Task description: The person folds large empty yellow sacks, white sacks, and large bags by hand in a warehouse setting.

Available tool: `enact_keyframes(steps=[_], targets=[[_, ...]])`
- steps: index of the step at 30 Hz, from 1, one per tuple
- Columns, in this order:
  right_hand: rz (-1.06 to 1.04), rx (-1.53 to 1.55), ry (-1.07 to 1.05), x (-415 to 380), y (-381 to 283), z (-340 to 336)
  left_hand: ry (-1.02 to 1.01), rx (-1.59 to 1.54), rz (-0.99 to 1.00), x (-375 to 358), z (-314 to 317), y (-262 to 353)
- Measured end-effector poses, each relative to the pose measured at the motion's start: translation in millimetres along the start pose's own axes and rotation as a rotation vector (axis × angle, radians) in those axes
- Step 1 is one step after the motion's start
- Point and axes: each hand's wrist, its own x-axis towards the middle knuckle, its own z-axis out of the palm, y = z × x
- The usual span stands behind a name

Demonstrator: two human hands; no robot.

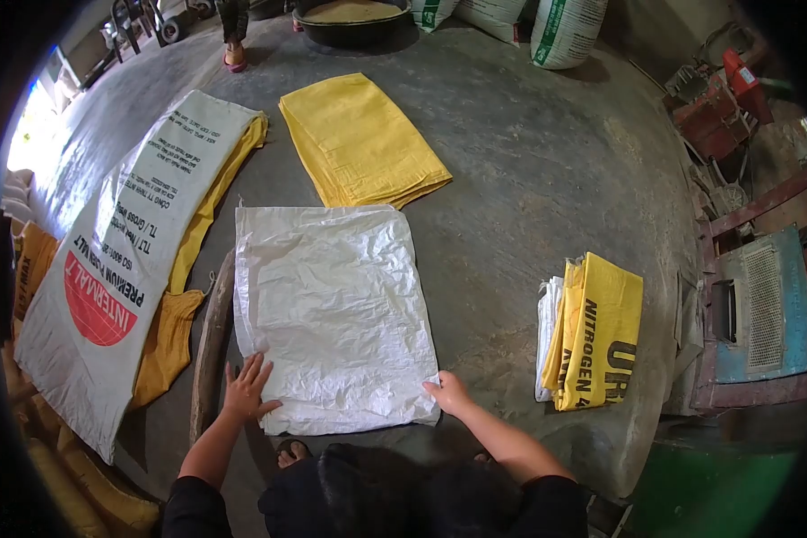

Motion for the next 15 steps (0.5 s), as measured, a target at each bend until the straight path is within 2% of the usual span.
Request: enact_keyframes(steps=[2,4,5,7,8,10,12,14,15], targets=[[-0.008,-0.007,0.021,-6,-19,-3,-0.008,0.01,-0.015,-3,0,-4],[-0.066,-0.166,0.216,-4,-35,-5,0.005,0.008,-0.038,4,1,1],[-0.064,-0.162,0.215,1,-34,-7,0.013,0.004,-0.056,7,1,6],[-0.176,-0.159,0.388,12,-29,-15,-0.01,0.01,-0.052,18,-5,15],[-0.103,-0.211,0.366,9,-44,-24,-0.03,0.011,-0.051,23,-8,19],[-0.098,-0.265,0.391,13,-41,-36,-0.055,-0.064,-0.054,36,-23,35],[-0.088,-0.193,0.429,8,-39,-41,-0.172,-0.043,-0.103,49,-53,59],[-0.073,-0.12,0.465,2,-30,-44,-0.093,-0.155,-0.086,68,-57,77],[-0.05,-0.069,0.384,1,-21,-41,-0.013,-0.19,-0.089,81,-61,89]])
